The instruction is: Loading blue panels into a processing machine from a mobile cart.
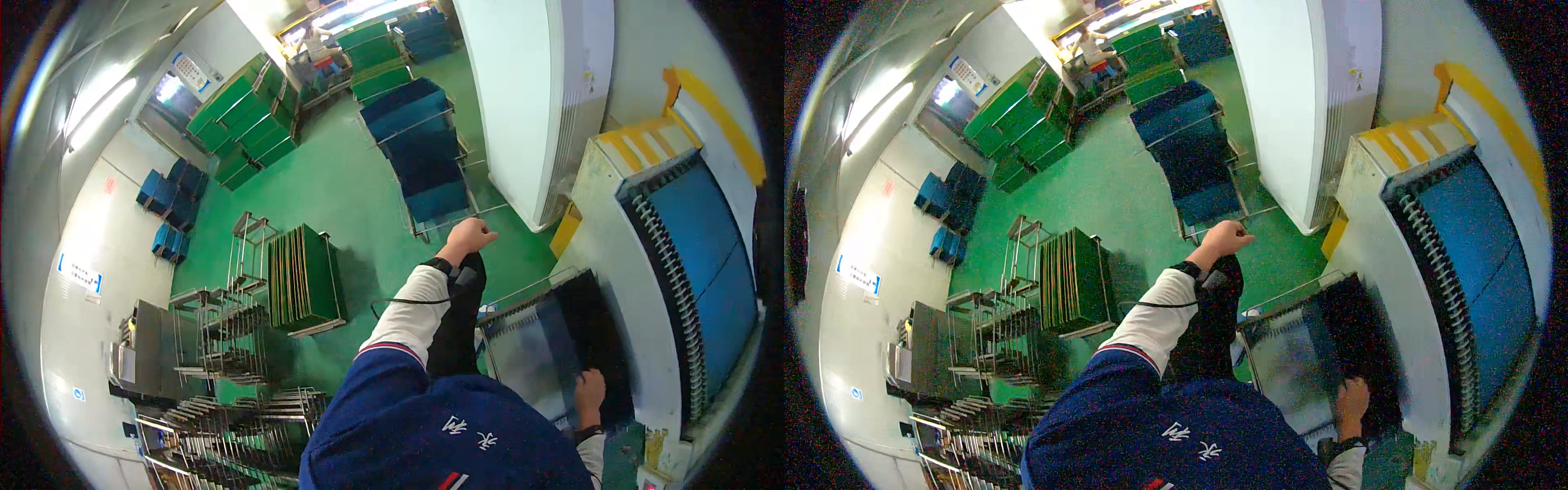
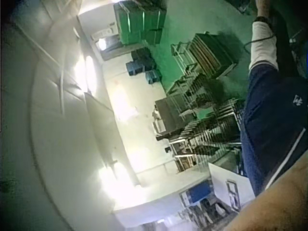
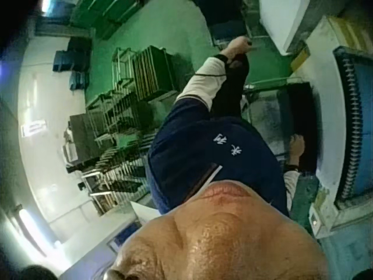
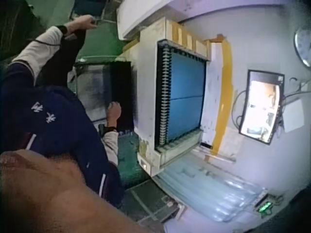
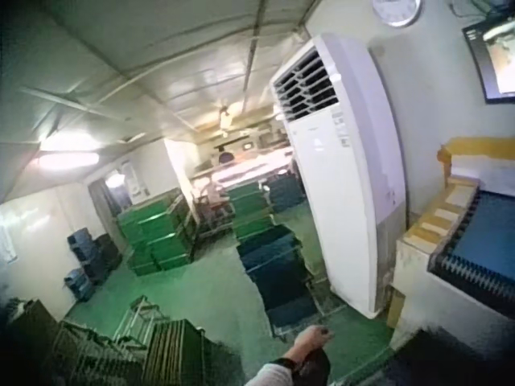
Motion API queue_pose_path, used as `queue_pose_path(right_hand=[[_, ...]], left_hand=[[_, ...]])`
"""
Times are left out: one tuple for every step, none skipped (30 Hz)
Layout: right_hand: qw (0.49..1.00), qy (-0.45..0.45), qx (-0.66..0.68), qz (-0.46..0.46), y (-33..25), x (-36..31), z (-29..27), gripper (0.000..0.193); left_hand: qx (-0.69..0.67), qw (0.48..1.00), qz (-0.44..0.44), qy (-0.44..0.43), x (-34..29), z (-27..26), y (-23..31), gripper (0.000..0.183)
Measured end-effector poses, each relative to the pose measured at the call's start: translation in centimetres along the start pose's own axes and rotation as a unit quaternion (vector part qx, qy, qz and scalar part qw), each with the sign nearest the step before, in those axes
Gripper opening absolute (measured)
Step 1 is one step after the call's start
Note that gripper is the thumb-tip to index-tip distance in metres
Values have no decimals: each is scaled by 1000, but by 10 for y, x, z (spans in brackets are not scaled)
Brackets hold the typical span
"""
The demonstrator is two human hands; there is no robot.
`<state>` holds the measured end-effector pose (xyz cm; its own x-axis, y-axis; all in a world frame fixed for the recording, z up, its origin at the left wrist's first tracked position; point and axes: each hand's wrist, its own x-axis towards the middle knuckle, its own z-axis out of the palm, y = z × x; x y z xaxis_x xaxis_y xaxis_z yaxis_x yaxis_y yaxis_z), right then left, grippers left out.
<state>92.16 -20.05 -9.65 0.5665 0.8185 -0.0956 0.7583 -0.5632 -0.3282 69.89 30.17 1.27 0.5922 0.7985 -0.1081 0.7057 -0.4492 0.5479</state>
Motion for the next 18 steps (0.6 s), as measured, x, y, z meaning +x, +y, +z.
queue_pose_path(right_hand=[[1000, -10, -14, 6, -2, -2, 6, 25], [999, -20, -28, 13, -3, -2, 11, 26], [999, 14, -35, 4, 0, -5, 15, 24], [998, 49, -43, -5, 3, -8, 18, 22], [995, 85, -50, -13, 6, -7, 22, 21], [999, 12, -47, 1, 6, 0, 19, 22], [997, -60, -46, 18, 4, 7, 5, 23], [990, -131, -46, 34, 2, 14, -4, 25], [996, -84, -40, 5, 6, 12, 0, 25], [998, -38, -36, -28, 13, 5, 7, 25], [998, 8, -31, -60, 21, 2, 13, 26], [998, 25, -23, -58, 21, 3, 16, 25], [997, 42, -16, -56, 20, 2, 20, 25], [997, 59, -8, -54, 20, 1, 23, 24], [997, 55, -26, -44, 18, 0, 25, 24], [997, 52, -44, -33, 11, -2, 20, 24], [997, 50, -62, -22, 8, -1, 17, 24], [996, 62, -53, -29, 10, 0, 20, 24]], left_hand=[[7, 1000, 1, -5, 0, 0, -1, 45], [14, 1000, 2, -9, 1, 0, -2, 46], [13, 1000, -7, -20, 1, -2, 2, 46], [12, 999, -15, -31, 1, -3, 7, 46], [10, 999, -24, -42, 1, -4, 11, 46], [15, 999, -21, -28, -1, -4, 6, 47], [18, 1000, -15, -15, -2, -1, 2, 47], [21, 1000, -9, -2, -1, 0, -2, 47], [28, 1000, -9, -6, 2, 0, -1, 46], [32, 999, -11, -9, 3, 0, 0, 46], [37, 999, -14, -12, 5, 0, 1, 45], [41, 999, -14, -10, 6, 1, 0, 45], [44, 999, -14, -8, 7, 2, -1, 45], [47, 999, -14, -6, 8, 3, -2, 45], [44, 999, -14, -11, 8, 3, -2, 46], [42, 999, -13, -14, 7, 3, 0, 47], [39, 999, -12, -18, 7, 3, 1, 48], [43, 999, -10, -17, 9, 4, 1, 48]])
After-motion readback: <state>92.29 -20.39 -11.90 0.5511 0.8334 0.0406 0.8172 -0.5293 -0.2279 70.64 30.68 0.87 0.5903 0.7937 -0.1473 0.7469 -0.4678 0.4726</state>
